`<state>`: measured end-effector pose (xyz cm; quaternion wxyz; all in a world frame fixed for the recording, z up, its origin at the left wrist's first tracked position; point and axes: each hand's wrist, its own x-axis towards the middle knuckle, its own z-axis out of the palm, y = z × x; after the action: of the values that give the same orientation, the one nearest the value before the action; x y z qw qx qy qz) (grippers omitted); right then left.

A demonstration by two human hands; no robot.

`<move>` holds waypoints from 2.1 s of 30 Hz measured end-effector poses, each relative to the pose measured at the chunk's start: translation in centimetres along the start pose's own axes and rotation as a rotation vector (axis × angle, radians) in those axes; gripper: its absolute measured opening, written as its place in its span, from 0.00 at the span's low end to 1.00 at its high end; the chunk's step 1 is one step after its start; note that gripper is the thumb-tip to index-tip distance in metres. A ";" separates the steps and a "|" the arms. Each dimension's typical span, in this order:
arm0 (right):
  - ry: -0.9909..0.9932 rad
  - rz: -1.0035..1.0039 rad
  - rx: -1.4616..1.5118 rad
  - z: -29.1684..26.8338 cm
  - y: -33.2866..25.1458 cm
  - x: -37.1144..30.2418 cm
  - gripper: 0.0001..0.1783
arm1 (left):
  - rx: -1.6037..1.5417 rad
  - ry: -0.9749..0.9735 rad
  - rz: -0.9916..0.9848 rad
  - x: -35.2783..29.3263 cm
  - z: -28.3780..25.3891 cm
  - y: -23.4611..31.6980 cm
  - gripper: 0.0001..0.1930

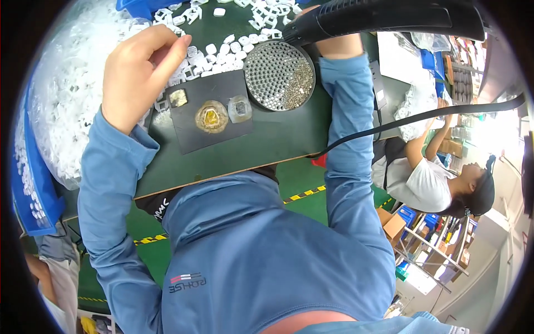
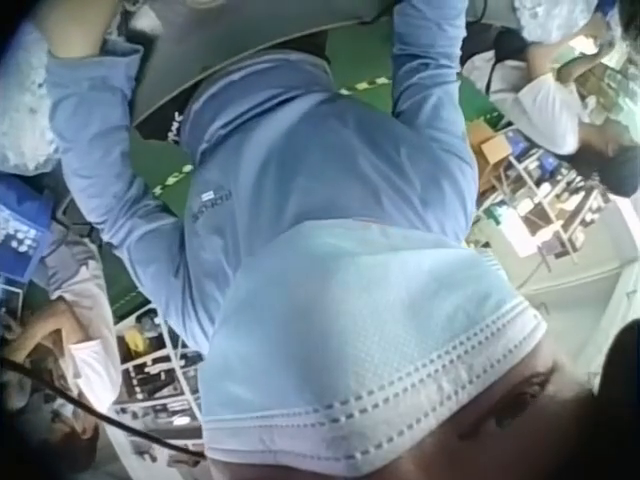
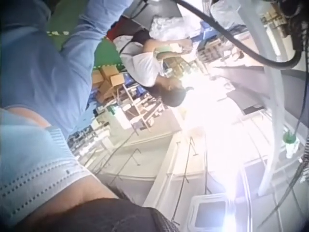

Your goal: Assembling small plastic components using an electric screwdriver at a factory workbench.

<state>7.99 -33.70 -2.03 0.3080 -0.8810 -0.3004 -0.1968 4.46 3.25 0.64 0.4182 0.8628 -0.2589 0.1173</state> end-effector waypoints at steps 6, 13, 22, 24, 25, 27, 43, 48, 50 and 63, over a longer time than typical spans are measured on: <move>-0.168 0.476 0.276 -3.0 -14.3 0.6 0.07 | 0.035 0.026 0.015 -0.2 0.2 -0.1 0.11; -0.133 -0.139 0.012 2.6 -16.7 2.8 0.16 | 0.078 0.008 0.036 -0.2 0.0 -0.3 0.10; -0.260 -0.043 -0.546 5.6 -15.6 4.9 0.09 | 0.052 0.001 0.035 -0.1 0.2 -0.6 0.10; -0.260 -0.052 -0.539 5.5 -15.5 5.2 0.05 | 0.054 -0.017 0.039 -0.2 0.2 -0.7 0.10; -0.315 0.063 -0.460 5.2 -15.8 5.9 0.06 | 0.060 -0.036 0.044 -0.2 0.2 -0.6 0.09; -0.280 0.129 -0.289 4.9 -15.2 6.0 0.07 | 0.052 -0.056 0.018 -0.1 -0.1 -0.3 0.09; -0.164 -0.311 -0.007 2.2 -16.2 -1.6 0.22 | 0.072 -0.098 -0.050 0.8 -1.1 2.1 0.06; -0.151 -0.379 -0.128 2.7 -17.0 -3.0 0.20 | 0.050 -0.098 -0.097 0.5 -1.0 1.6 0.04; -0.132 -0.369 -0.203 2.6 -17.8 -3.7 0.20 | 0.067 -0.102 -0.072 0.7 -1.0 1.6 0.04; -0.053 -0.295 -0.129 2.8 -17.7 -3.9 0.24 | 0.108 -0.102 -0.036 0.5 -1.1 1.5 0.05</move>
<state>-5.96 -22.33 1.34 0.2107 -0.8501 -0.4213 -0.2354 4.12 3.14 2.53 0.3592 0.8934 -0.2578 0.0793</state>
